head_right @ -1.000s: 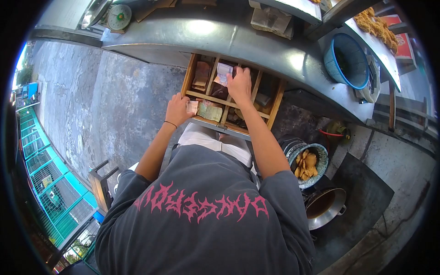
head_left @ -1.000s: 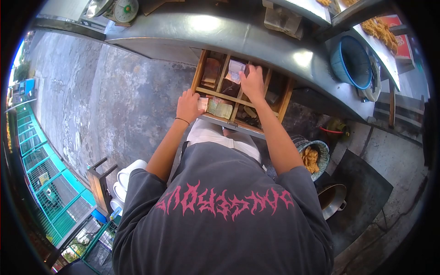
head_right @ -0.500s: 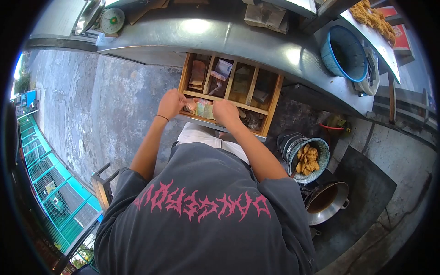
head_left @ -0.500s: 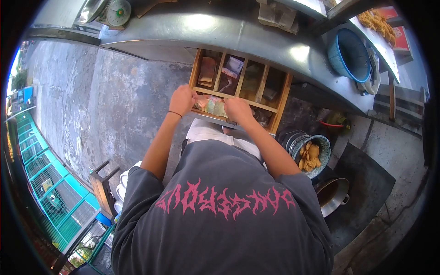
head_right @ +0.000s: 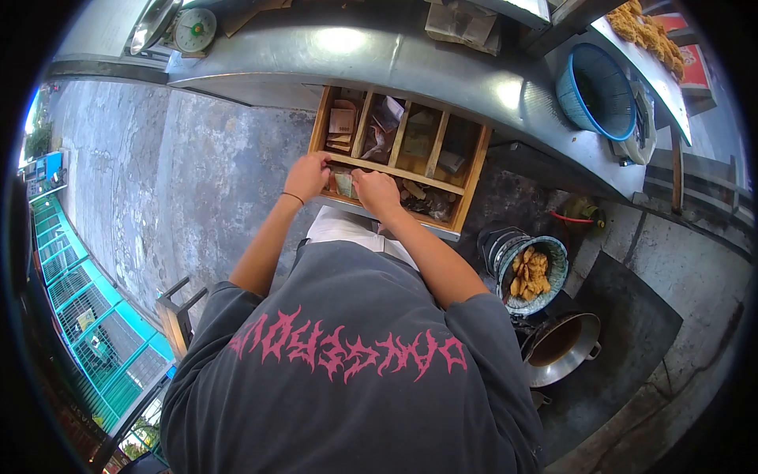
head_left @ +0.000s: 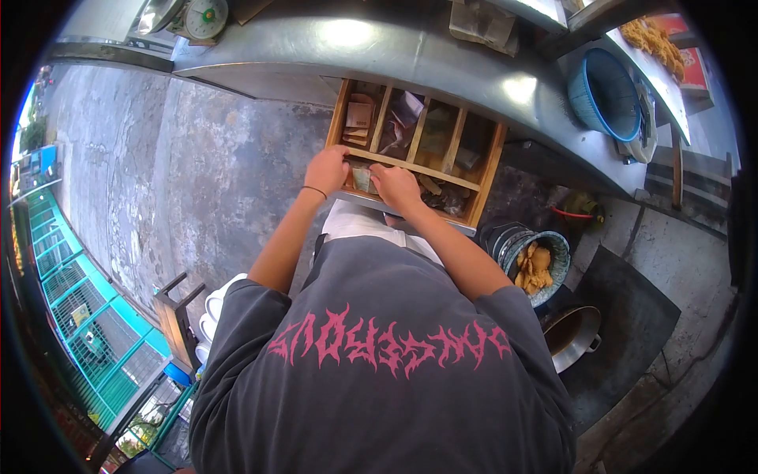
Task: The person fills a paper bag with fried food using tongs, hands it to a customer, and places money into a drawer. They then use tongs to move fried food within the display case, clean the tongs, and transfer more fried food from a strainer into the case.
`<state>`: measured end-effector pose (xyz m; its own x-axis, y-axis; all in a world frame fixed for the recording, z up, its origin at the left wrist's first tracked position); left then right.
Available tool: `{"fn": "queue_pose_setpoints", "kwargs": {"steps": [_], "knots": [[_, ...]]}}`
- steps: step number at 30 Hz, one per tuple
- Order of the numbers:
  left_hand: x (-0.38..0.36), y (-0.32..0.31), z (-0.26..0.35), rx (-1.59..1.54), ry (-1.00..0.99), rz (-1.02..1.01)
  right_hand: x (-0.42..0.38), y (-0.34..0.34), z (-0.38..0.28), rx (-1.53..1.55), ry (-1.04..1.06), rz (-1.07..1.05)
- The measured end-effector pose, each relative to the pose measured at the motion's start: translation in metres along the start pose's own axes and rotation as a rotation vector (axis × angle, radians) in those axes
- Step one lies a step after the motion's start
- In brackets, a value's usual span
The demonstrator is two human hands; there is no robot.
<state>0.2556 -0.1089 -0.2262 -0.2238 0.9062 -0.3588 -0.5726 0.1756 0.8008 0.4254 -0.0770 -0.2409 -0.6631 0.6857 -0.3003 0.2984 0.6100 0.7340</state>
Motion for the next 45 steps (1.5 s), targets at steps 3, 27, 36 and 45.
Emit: {"fn": "queue_pose_setpoints", "kwargs": {"steps": [3, 27, 36, 45], "knots": [[-0.013, -0.011, 0.004, 0.011, -0.040, 0.035, -0.002, 0.009, 0.001, 0.054, -0.016, -0.027], [-0.037, 0.052, 0.026, -0.214, -0.153, 0.385, 0.096, 0.014, 0.040, 0.631, -0.266, 0.036], [-0.085, -0.046, -0.067, -0.008, 0.169, -0.388, 0.049, 0.086, 0.067, 0.514, -0.300, 0.242], [-0.065, -0.067, -0.054, -0.296, 0.140, -0.294, -0.057, 0.107, 0.094, 0.513, -0.299, 0.406]]}}
Point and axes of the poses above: each hand's wrist, its own x-axis towards the middle knuckle, its own y-axis out of the back of the hand, z = x × y, the point moved 8 cm from there along x, towards the middle knuckle, and after that the axes turned 2 degrees about -y, right-handed, at the moved point
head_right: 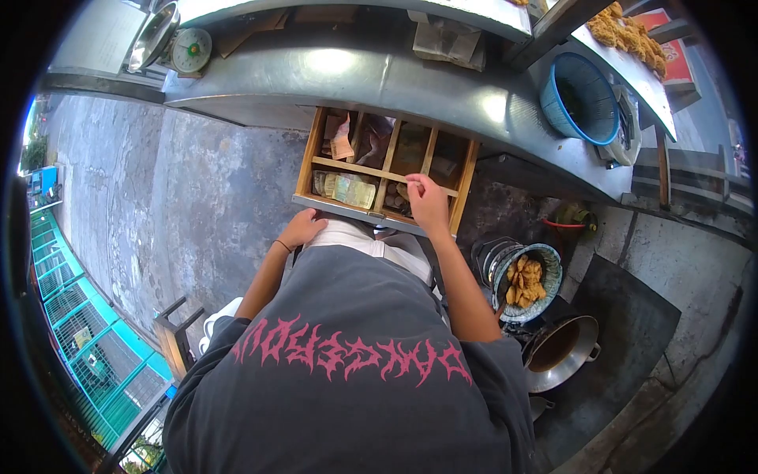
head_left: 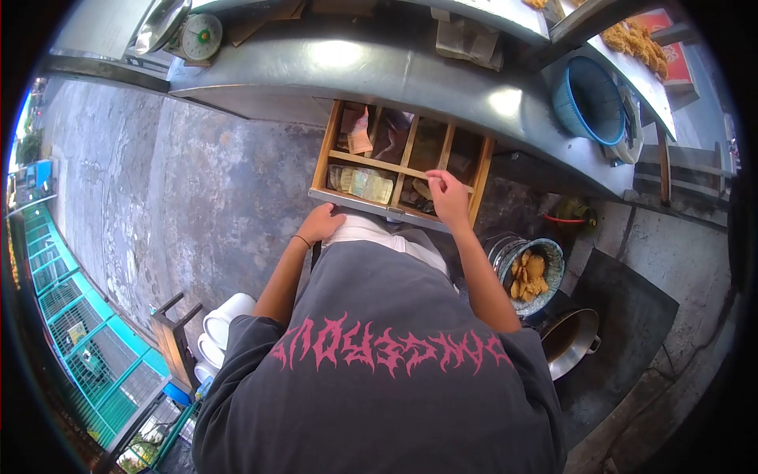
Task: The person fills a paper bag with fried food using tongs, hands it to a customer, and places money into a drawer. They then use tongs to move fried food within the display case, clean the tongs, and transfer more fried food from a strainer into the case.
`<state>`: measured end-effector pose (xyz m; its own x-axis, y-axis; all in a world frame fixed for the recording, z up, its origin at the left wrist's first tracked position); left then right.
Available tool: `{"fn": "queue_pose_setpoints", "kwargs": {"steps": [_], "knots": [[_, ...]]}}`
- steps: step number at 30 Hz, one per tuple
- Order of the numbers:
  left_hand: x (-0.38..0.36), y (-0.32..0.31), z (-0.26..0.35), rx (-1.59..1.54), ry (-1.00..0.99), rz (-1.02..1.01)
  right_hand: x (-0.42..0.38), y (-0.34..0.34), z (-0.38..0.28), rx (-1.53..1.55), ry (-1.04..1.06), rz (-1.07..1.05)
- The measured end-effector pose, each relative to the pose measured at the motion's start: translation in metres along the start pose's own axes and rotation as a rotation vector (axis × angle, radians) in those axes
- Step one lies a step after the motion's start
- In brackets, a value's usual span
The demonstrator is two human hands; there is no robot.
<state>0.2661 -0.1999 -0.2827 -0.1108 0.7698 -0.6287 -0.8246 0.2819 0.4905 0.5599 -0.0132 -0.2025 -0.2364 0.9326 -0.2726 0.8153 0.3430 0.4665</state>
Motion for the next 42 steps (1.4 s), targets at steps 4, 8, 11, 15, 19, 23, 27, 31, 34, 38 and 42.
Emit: {"fn": "queue_pose_setpoints", "kwargs": {"steps": [4, 8, 11, 15, 19, 23, 27, 31, 34, 38, 42], "knots": [[0.019, 0.007, 0.018, -0.235, 0.040, -0.060, -0.006, 0.023, 0.012, 0.137, -0.065, 0.108], [0.065, -0.005, 0.009, -0.578, 0.002, -0.164, 0.013, 0.057, -0.026, 0.065, -0.001, 0.263], [0.088, 0.004, 0.030, -0.647, -0.074, -0.193, 0.046, 0.089, -0.094, 0.013, 0.218, 0.425], [0.131, 0.018, 0.034, -0.590, -0.107, -0.179, 0.107, 0.126, -0.210, -0.110, 0.456, 0.557], [0.163, 0.034, 0.064, -0.632, -0.111, -0.190, 0.205, 0.132, -0.288, -0.259, 0.619, 0.666], [0.199, 0.040, 0.078, -0.746, -0.162, -0.206, 0.323, 0.107, -0.329, -0.534, 0.618, 0.641], [0.210, 0.060, 0.091, -0.525, -0.082, -0.268, 0.411, 0.083, -0.331, -0.704, 0.472, 0.585], [0.229, 0.064, 0.090, -0.384, -0.097, -0.243, 0.452, 0.068, -0.335, -0.792, 0.462, 0.529], [0.223, 0.067, 0.104, -0.201, -0.241, -0.390, 0.460, 0.070, -0.336, -0.761, 0.480, 0.517], [0.203, 0.089, 0.124, -0.017, -0.500, -0.576, 0.443, 0.094, -0.339, -0.647, 0.398, 0.495], [0.141, 0.204, 0.193, -0.355, -0.638, -0.698, 0.438, 0.139, -0.334, -0.629, 0.368, 0.413]]}}
Point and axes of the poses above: each hand's wrist, its own x-axis towards the middle knuckle, its own y-axis out of the back of the hand, z = x × y, the point moved 8 cm from there along x, towards the middle knuckle, and after that the axes turned 2 degrees about -y, right-handed, at the moved point
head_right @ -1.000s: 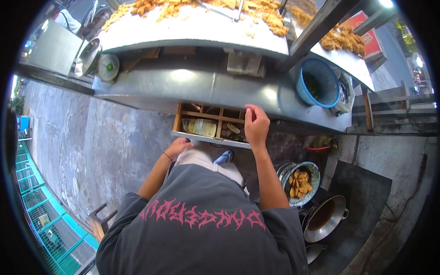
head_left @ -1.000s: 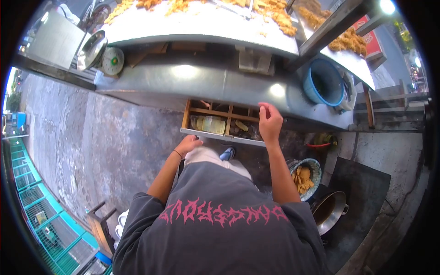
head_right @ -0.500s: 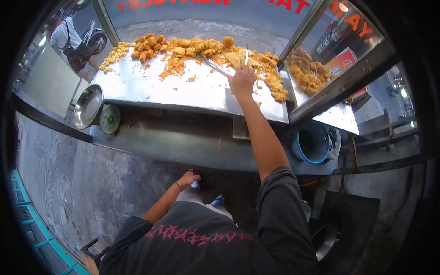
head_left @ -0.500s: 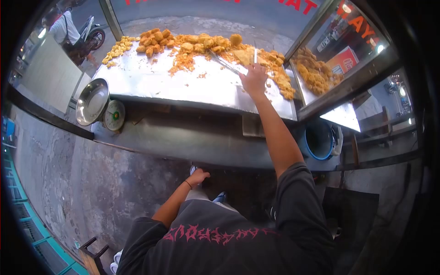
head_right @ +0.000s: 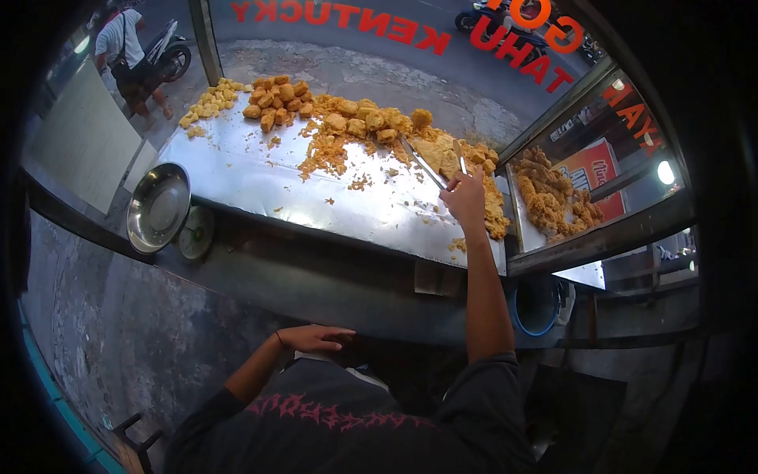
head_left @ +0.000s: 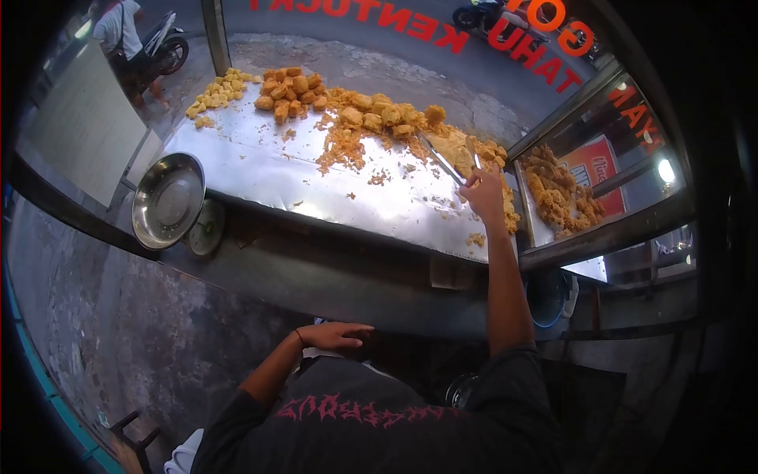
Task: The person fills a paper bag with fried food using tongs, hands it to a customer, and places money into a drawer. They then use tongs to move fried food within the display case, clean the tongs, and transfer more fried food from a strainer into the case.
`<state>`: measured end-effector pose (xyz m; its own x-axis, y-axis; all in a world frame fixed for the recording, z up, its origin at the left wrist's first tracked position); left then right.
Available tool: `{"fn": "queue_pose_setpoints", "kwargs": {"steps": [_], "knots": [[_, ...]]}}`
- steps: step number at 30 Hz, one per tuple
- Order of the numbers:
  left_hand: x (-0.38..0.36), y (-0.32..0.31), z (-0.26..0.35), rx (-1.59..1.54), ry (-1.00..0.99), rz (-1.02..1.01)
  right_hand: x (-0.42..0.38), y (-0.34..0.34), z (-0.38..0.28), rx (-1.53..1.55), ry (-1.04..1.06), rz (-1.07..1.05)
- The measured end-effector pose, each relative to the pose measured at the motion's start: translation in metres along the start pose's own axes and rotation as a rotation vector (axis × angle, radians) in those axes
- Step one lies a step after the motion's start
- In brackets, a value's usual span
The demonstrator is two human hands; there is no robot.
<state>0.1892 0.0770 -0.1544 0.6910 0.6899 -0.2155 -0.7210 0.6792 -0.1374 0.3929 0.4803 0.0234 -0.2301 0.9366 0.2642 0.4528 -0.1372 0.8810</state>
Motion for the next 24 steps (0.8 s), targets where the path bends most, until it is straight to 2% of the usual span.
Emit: {"fn": "queue_pose_setpoints", "kwargs": {"steps": [1, 4, 7, 10, 13, 16, 17, 20, 24], "knots": [[-0.010, 0.011, 0.019, -0.092, 0.002, -0.003, 0.005, 0.009, -0.001, -0.007, -0.007, -0.005], [-0.040, 0.064, 0.026, -0.335, -0.075, 0.322, 0.019, 0.039, -0.009, 0.012, -0.071, -0.047], [-0.078, 0.122, 0.034, -0.046, -0.064, 0.845, 0.055, 0.032, 0.003, -0.089, -0.091, -0.086], [-0.103, 0.150, 0.042, 0.428, -0.137, 1.145, 0.091, 0.011, 0.018, -0.132, -0.063, -0.115], [-0.112, 0.158, 0.045, 0.609, -0.169, 1.263, 0.119, -0.017, 0.026, -0.190, -0.150, -0.236], [-0.114, 0.153, 0.040, 0.743, -0.177, 1.309, 0.124, -0.025, 0.023, -0.171, -0.024, 0.059], [-0.115, 0.149, 0.039, 0.801, -0.182, 1.324, 0.127, -0.032, 0.028, -0.180, 0.003, 0.096], [-0.116, 0.140, 0.039, 0.941, -0.189, 1.393, 0.132, -0.055, 0.021, -0.354, -0.144, -0.471], [-0.120, 0.139, 0.035, 0.981, -0.166, 1.516, 0.107, -0.042, 0.004, -0.063, -0.256, -0.493]]}}
Point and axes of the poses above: each hand's wrist, its own x-axis towards the middle knuckle, its own y-axis out of the back of the hand, z = x × y, the point moved 8 cm from there along x, towards the middle knuckle, and after that the axes turned 2 degrees about -y, right-handed, at the moved point
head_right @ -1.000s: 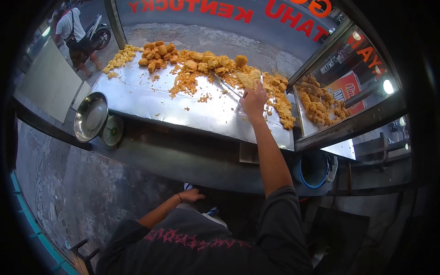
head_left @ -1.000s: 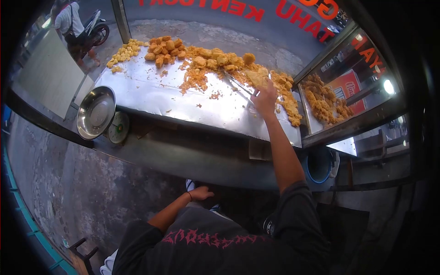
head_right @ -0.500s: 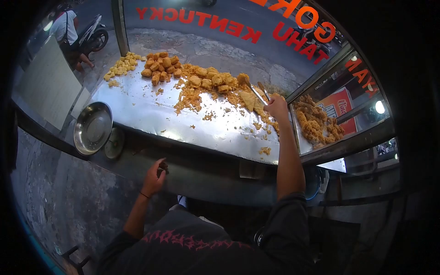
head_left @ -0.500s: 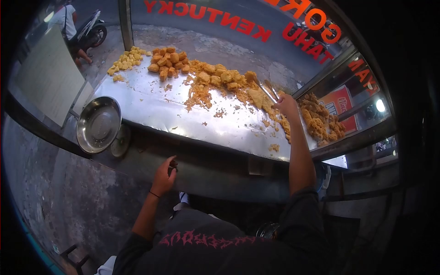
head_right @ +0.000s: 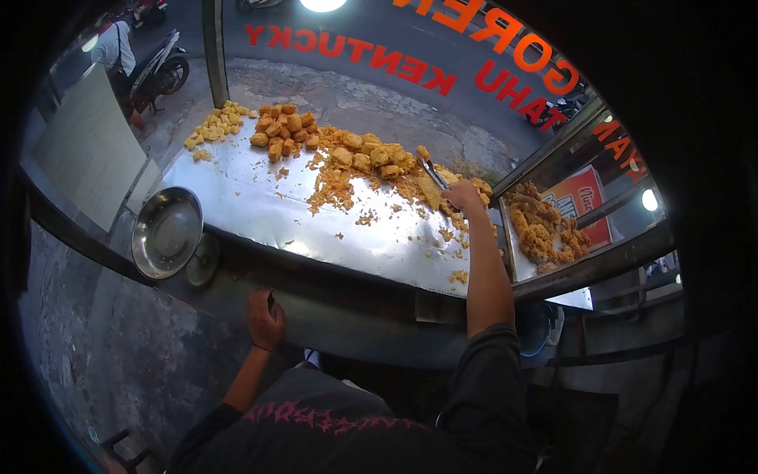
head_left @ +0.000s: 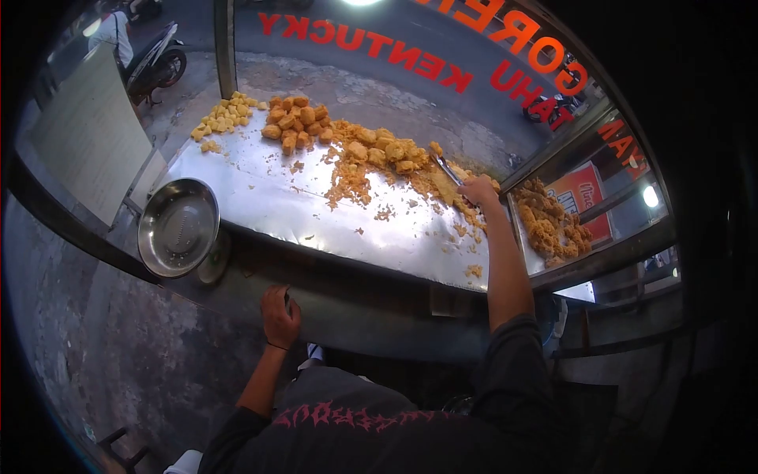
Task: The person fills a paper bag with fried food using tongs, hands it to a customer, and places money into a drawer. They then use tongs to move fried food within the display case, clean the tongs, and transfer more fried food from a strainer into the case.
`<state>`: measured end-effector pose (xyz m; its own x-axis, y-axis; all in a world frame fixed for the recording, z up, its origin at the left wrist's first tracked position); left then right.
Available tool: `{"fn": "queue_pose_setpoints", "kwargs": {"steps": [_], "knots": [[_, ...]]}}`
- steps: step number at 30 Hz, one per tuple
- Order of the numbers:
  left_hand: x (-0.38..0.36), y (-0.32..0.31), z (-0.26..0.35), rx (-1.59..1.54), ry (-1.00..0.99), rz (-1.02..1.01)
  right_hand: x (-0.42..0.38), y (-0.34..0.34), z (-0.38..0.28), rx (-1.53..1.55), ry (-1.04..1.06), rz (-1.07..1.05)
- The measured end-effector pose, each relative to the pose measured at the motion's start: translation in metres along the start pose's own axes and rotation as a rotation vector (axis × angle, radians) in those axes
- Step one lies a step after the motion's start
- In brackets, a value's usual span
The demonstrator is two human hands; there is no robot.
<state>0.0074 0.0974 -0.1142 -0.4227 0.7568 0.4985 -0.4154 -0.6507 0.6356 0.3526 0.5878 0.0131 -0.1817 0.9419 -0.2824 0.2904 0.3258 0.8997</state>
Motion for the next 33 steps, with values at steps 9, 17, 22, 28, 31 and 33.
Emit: {"fn": "queue_pose_setpoints", "kwargs": {"steps": [9, 17, 22, 28, 31, 33], "knots": [[-0.003, -0.007, -0.003, 0.096, 0.068, -0.038, -0.123, 0.000, -0.061, 0.449, 0.081, -0.201], [-0.002, -0.012, 0.001, 0.158, 0.091, -0.094, -0.140, 0.022, -0.139, -0.172, 0.307, 0.128], [-0.003, -0.015, 0.003, 0.156, 0.073, -0.106, -0.078, -0.034, -0.208, 0.003, 0.286, -0.057], [0.000, -0.013, 0.010, 0.179, 0.078, -0.110, -0.036, -0.076, -0.220, -0.031, 0.243, 0.204], [0.001, -0.015, 0.009, 0.168, 0.105, -0.149, -0.036, -0.082, -0.209, -0.044, 0.232, 0.220], [0.004, -0.012, 0.013, 0.176, 0.105, -0.153, -0.036, -0.081, -0.205, -0.060, 0.241, 0.231]]}}
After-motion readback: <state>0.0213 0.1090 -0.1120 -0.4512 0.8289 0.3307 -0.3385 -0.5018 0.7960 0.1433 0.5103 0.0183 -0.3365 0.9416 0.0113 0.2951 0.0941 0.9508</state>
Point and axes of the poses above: each hand's wrist, its own x-axis towards the middle knuckle, its own y-axis out of the back of the hand, z = x × y, the point moved 8 cm from there along x, towards the middle knuckle, and after that the axes turned 2 degrees about -y, right-handed, at the moved point
